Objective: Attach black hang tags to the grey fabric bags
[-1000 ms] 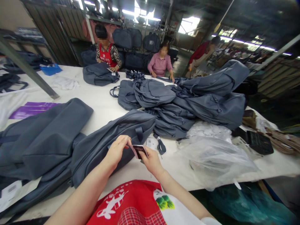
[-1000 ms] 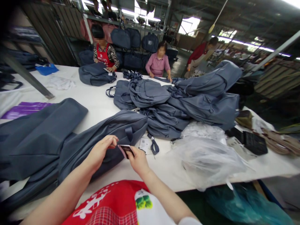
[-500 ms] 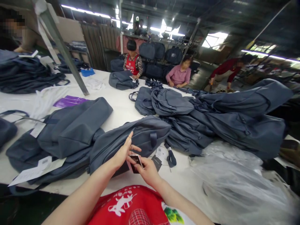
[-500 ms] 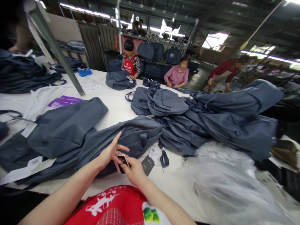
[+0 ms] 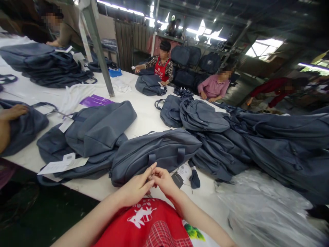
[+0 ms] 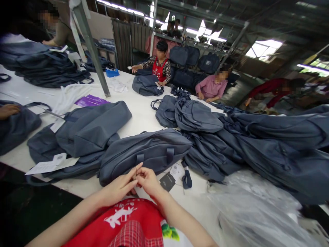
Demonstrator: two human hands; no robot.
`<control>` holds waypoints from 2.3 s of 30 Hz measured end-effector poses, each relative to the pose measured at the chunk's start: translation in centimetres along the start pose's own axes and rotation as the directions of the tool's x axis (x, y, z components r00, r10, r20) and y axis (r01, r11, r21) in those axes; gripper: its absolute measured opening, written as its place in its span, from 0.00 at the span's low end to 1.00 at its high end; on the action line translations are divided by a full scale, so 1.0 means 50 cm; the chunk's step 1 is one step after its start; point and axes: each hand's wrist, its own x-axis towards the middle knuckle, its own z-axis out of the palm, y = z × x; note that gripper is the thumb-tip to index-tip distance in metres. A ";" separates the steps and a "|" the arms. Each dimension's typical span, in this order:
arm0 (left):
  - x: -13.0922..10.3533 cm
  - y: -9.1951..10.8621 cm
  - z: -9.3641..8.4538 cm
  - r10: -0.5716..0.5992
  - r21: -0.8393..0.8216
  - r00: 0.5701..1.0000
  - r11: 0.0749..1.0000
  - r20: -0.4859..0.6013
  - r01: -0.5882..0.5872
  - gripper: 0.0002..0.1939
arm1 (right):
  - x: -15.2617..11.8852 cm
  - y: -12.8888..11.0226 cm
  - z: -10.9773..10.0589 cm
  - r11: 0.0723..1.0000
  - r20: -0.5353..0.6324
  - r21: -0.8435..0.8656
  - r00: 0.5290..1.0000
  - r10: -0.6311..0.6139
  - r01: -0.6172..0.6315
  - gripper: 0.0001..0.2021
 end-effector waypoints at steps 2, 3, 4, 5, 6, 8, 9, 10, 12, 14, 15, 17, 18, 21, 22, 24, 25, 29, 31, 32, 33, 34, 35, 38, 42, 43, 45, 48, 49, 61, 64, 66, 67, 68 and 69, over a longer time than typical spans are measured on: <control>-0.009 -0.024 -0.004 -0.001 0.014 1.000 1.000 -0.013 0.001 0.34 | 0.002 0.005 0.001 0.968 -0.013 0.228 0.993 0.114 -0.108 0.10; -0.013 -0.036 -0.006 0.004 0.035 0.999 0.999 -0.033 -0.003 0.34 | 0.002 0.006 0.002 0.939 -0.013 0.315 0.989 0.149 -0.137 0.11; -0.015 -0.049 -0.007 0.007 0.061 0.998 0.998 -0.058 -0.003 0.33 | 0.002 0.007 0.003 0.913 -0.001 0.376 0.985 0.173 -0.160 0.11; -0.017 -0.061 -0.007 0.006 0.087 0.997 0.996 -0.081 0.001 0.31 | 0.002 0.009 0.006 0.894 0.034 0.408 0.981 0.189 -0.186 0.11; -0.019 -0.072 -0.008 0.002 0.112 0.995 0.994 -0.104 0.010 0.29 | 0.004 0.011 0.009 0.884 0.081 0.415 0.977 0.197 -0.213 0.11; -0.022 -0.089 -0.011 -0.031 0.129 0.987 0.990 -0.156 0.051 0.23 | 0.009 0.021 0.020 0.882 0.166 0.401 0.967 0.194 -0.246 0.11; -0.023 -0.094 -0.014 -0.062 0.113 0.980 0.990 -0.191 0.085 0.22 | 0.013 0.029 0.027 0.884 0.186 0.395 0.964 0.189 -0.250 0.11; -0.024 -0.097 -0.019 -0.102 0.079 0.966 0.989 -0.238 0.124 0.21 | 0.018 0.039 0.035 0.886 0.191 0.388 0.963 0.190 -0.252 0.12; -0.023 -0.092 -0.034 -0.196 -0.058 0.920 0.980 -0.338 0.188 0.22 | 0.031 0.068 0.049 0.896 0.188 0.342 0.955 0.230 -0.284 0.15; -0.018 -0.078 -0.055 -0.277 -0.243 0.886 0.950 -0.371 0.195 0.24 | 0.047 0.102 0.058 0.916 0.158 0.228 0.941 0.301 -0.331 0.17; -0.012 -0.068 -0.066 -0.300 -0.322 0.884 0.929 -0.359 0.184 0.25 | 0.056 0.119 0.059 0.928 0.097 0.164 0.942 0.321 -0.333 0.18; 0.005 -0.047 -0.090 -0.315 -0.419 0.894 0.893 -0.318 0.166 0.26 | 0.074 0.142 0.052 0.958 -0.101 0.072 0.953 0.284 -0.278 0.19; 0.016 -0.037 -0.101 -0.315 -0.442 0.899 0.883 -0.304 0.159 0.26 | 0.082 0.146 0.043 0.976 -0.230 0.025 0.949 0.215 -0.215 0.19; 0.059 -0.017 -0.129 -0.295 -0.458 0.910 0.878 -0.290 0.139 0.26 | 0.106 0.119 0.002 0.981 -0.513 -0.195 0.850 -0.118 0.019 0.16; 0.075 -0.012 -0.135 -0.289 -0.458 0.917 0.878 -0.274 0.140 0.25 | 0.115 0.101 -0.012 0.958 -0.537 -0.274 0.813 -0.226 0.086 0.16; 0.106 -0.005 -0.145 -0.287 -0.434 0.933 0.885 -0.220 0.170 0.26 | 0.135 0.059 -0.034 0.928 -0.488 -0.317 0.806 -0.336 0.195 0.19; 0.121 -0.002 -0.147 -0.292 -0.407 0.938 0.892 -0.188 0.196 0.27 | 0.147 0.039 -0.042 0.935 -0.440 -0.271 0.834 -0.333 0.231 0.21; 0.169 0.014 -0.151 -0.330 -0.216 0.944 0.923 -0.019 0.319 0.34 | 0.185 -0.025 -0.060 0.978 -0.179 -0.060 0.962 -0.206 0.198 0.25; 0.184 0.020 -0.150 -0.341 -0.094 0.939 0.934 0.042 0.344 0.35 | 0.189 -0.050 -0.070 0.950 -0.002 -0.193 0.968 -0.252 0.247 0.24; 0.189 0.021 -0.149 -0.343 -0.035 0.938 0.938 0.050 0.345 0.33 | 0.187 -0.062 -0.075 0.898 0.086 -0.306 0.949 -0.304 0.315 0.23; 0.194 0.022 -0.147 -0.341 0.013 0.939 0.940 0.046 0.341 0.30 | 0.184 -0.073 -0.080 0.816 0.165 -0.426 0.920 -0.355 0.391 0.23; 0.198 0.021 -0.146 -0.338 0.047 0.940 0.941 0.038 0.336 0.26 | 0.181 -0.083 -0.084 0.712 0.226 -0.538 0.891 -0.395 0.452 0.23; 0.201 0.020 -0.144 -0.331 0.066 0.943 0.942 0.032 0.328 0.22 | 0.179 -0.092 -0.087 0.601 0.263 -0.637 0.869 -0.420 0.483 0.23; 0.209 0.016 -0.136 -0.309 0.060 0.951 0.950 0.029 0.307 0.18 | 0.185 -0.104 -0.089 0.350 0.269 -0.829 0.860 -0.434 0.436 0.21; 0.212 0.009 -0.126 -0.279 0.047 0.960 0.959 -0.013 0.279 0.20 | 0.209 -0.092 -0.092 0.242 0.263 -0.885 0.855 -0.447 0.398 0.13; 0.211 0.008 -0.125 -0.269 0.048 0.963 0.962 -0.029 0.270 0.20 | 0.213 -0.089 -0.095 0.249 0.264 -0.879 0.851 -0.454 0.406 0.12; 0.204 0.006 -0.126 -0.241 0.037 0.970 0.969 -0.041 0.243 0.20 | 0.217 -0.085 -0.105 0.281 0.251 -0.867 0.848 -0.467 0.411 0.10; 0.189 0.005 -0.130 -0.194 -0.039 0.981 0.980 -0.018 0.193 0.22 | 0.213 -0.088 -0.117 0.368 0.155 -0.852 0.852 -0.500 0.371 0.09; 0.185 0.005 -0.129 -0.183 -0.074 0.983 0.981 -0.008 0.181 0.22 | 0.211 -0.091 -0.119 0.421 0.114 -0.832 0.854 -0.508 0.361 0.08; 0.190 -0.002 -0.139 -0.210 -0.329 0.978 0.923 0.004 0.200 0.27 | 0.181 -0.088 -0.152 0.973 0.124 -0.054 0.969 -0.216 0.224 0.09; 0.193 -0.011 -0.148 -0.206 -0.178 0.968 0.968 -0.145 0.179 0.30 | 0.152 -0.081 -0.163 0.960 0.080 0.189 0.971 -0.226 0.208 0.10; 0.202 -0.014 -0.144 -0.144 0.063 0.947 0.984 -0.288 0.168 0.31 | 0.138 -0.073 -0.164 0.922 0.037 0.323 0.970 -0.239 0.215 0.12; 0.208 -0.014 -0.139 -0.101 0.164 0.933 0.972 -0.344 0.166 0.30 | 0.134 -0.068 -0.164 0.901 0.031 0.376 0.968 -0.248 0.218 0.12; 0.213 -0.013 -0.132 -0.065 0.234 0.919 0.958 -0.388 0.167 0.29 | 0.131 -0.063 -0.166 0.880 0.032 0.418 0.965 -0.261 0.224 0.11; 0.218 -0.013 -0.125 -0.042 0.271 0.908 0.948 -0.418 0.168 0.28 | 0.128 -0.060 -0.167 0.866 0.041 0.447 0.962 -0.270 0.224 0.10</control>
